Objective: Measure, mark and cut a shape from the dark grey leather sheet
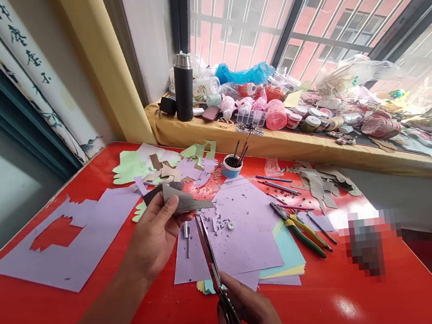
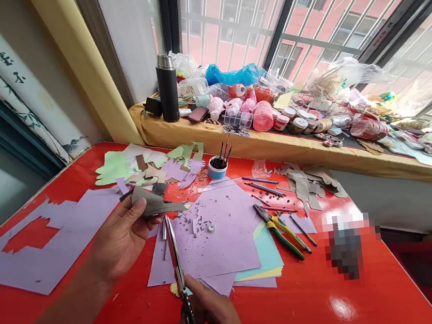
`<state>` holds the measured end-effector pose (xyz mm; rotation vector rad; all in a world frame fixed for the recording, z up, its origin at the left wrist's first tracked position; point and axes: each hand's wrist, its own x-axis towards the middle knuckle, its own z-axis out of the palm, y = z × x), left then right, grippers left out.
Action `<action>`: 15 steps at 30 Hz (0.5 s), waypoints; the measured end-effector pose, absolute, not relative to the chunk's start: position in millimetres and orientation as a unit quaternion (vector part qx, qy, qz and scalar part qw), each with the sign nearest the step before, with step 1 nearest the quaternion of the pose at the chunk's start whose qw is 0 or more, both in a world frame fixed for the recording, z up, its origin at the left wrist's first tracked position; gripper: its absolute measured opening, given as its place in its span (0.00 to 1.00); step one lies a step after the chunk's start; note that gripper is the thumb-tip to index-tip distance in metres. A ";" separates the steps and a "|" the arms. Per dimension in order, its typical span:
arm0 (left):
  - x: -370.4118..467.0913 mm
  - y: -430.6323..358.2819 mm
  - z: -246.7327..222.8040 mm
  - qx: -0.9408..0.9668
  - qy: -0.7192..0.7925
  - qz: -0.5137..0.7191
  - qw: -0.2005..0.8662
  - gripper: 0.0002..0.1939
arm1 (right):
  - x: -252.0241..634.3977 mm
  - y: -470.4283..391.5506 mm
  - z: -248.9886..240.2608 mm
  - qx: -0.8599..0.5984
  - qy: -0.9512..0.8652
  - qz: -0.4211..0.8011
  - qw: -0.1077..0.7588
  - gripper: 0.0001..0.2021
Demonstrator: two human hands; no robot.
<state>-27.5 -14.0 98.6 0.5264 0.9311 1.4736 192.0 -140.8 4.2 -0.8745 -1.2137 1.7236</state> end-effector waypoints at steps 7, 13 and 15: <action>-22.0 -10.5 98.3 0.235 0.400 0.646 0.607 0.09 | 190.2 -135.6 15.3 -0.343 -0.495 0.669 0.435 0.50; -18.5 -13.4 98.9 0.251 0.403 0.624 0.621 0.07 | 189.1 -134.2 16.7 -0.343 -0.492 0.655 0.460 0.50; -16.3 -14.5 97.7 0.238 0.411 0.624 0.621 0.08 | 189.4 -133.5 17.2 -0.341 -0.498 0.656 0.453 0.51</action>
